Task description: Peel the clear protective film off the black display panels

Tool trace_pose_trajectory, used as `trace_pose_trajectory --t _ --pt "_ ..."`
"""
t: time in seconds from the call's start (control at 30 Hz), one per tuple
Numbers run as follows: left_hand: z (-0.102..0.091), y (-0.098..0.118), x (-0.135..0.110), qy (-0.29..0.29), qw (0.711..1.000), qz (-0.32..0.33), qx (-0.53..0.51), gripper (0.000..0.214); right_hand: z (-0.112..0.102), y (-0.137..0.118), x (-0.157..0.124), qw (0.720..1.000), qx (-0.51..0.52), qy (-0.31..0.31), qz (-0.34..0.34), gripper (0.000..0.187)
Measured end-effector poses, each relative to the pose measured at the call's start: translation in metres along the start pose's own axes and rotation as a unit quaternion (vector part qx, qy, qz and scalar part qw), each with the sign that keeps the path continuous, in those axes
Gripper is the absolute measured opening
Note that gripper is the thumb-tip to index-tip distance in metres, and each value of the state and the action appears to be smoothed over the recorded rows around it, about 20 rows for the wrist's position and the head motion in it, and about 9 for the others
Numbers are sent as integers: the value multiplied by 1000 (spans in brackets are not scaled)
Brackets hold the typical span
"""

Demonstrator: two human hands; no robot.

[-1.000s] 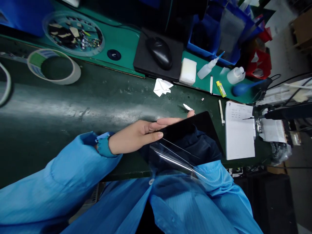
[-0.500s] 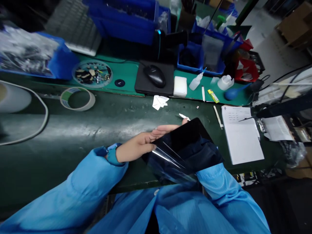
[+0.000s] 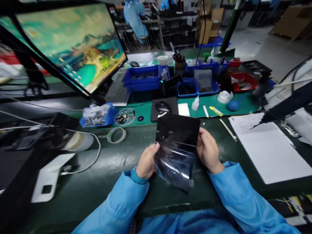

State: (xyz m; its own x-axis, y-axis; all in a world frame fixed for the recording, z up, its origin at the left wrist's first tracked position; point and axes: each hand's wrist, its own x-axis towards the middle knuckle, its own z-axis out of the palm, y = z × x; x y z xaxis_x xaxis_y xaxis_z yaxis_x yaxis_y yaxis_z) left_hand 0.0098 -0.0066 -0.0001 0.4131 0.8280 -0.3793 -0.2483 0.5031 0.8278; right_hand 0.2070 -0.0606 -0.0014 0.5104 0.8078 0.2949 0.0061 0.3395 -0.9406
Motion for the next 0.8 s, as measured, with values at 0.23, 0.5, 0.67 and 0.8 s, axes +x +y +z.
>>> trace_pose_trajectory --t 0.23,0.5,0.67,0.8 --pt "1 0 10 123 984 126 -28 51 6 -5 -3 945 -172 -16 -277 20" --pt "1 -5 8 82 985 151 -5 46 19 -15 -10 849 -308 -197 -381 16" --pt "-4 -11 5 46 982 172 71 43 22 -11 -18 814 -358 -278 -363 28" --pt "-3 -8 1 2 974 177 144 43 19 -9 -15 808 -419 -249 -331 36"
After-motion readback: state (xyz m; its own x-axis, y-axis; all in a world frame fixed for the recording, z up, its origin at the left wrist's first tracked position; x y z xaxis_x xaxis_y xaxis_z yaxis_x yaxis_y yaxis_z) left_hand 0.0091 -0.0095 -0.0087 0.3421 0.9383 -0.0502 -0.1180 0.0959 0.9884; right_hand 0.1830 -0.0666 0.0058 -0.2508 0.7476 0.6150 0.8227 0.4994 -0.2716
